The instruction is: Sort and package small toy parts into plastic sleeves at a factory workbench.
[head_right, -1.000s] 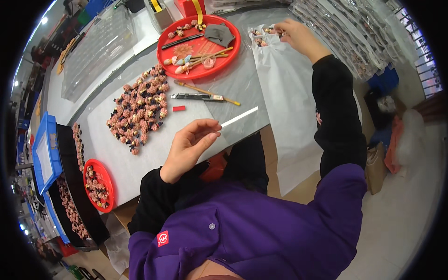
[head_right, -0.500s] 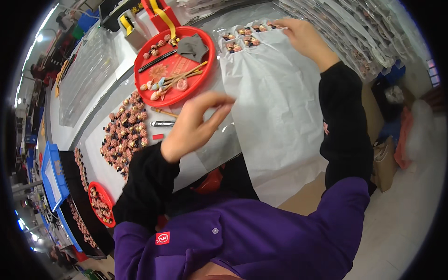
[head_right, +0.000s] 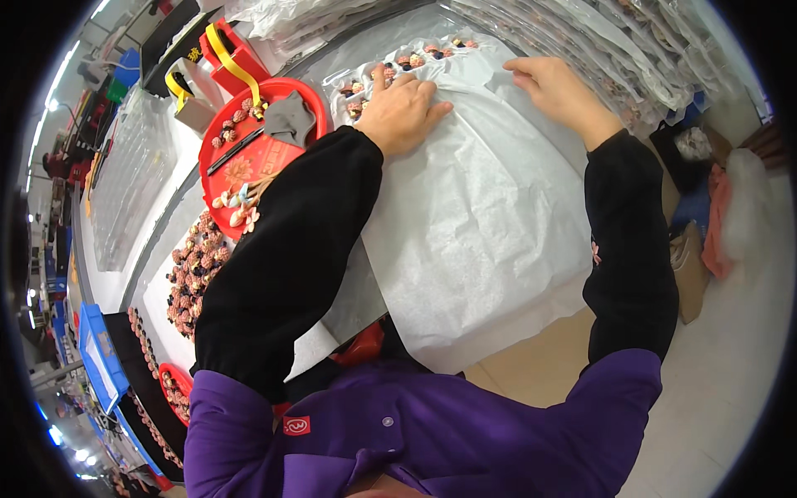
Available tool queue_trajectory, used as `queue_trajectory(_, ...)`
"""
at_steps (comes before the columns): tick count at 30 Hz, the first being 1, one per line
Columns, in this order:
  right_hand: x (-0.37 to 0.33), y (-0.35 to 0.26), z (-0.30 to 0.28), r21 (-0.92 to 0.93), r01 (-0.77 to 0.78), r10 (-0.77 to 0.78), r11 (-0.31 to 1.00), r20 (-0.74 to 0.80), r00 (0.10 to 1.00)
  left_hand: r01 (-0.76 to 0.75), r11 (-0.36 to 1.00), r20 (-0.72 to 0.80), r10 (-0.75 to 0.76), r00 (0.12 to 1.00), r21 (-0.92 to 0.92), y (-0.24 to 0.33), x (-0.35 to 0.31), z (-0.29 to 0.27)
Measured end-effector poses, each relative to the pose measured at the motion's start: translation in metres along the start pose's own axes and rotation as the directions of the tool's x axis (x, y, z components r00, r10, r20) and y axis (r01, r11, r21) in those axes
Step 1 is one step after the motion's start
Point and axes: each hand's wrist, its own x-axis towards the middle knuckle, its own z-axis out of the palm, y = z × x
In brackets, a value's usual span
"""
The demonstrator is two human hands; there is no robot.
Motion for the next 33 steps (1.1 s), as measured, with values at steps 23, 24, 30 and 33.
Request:
queue_trajectory(23,0.050,0.003,0.057,-0.457,0.109,-0.194,0.883,-0.143,0.970,0.109,0.896,-0.330,-0.269,0.905,-0.431,-0.052,0.002,-0.062)
queue_trajectory(24,0.051,-0.006,0.052,-0.455,0.116,-0.203,0.883,-0.148,0.968,0.121,0.896,-0.324,-0.277,0.904,-0.427,-0.055,-0.009,-0.067)
queue_trajectory(30,0.047,-0.084,0.082,0.030,0.466,-0.462,0.884,-0.082,0.883,0.093,0.927,-0.324,-0.219,0.920,-0.362,-0.042,-0.079,-0.089)
queue_trajectory(33,0.046,-0.089,0.095,0.006,0.403,-0.403,0.915,-0.020,0.915,0.088,0.927,-0.321,-0.214,0.923,-0.365,-0.029,-0.126,-0.108)
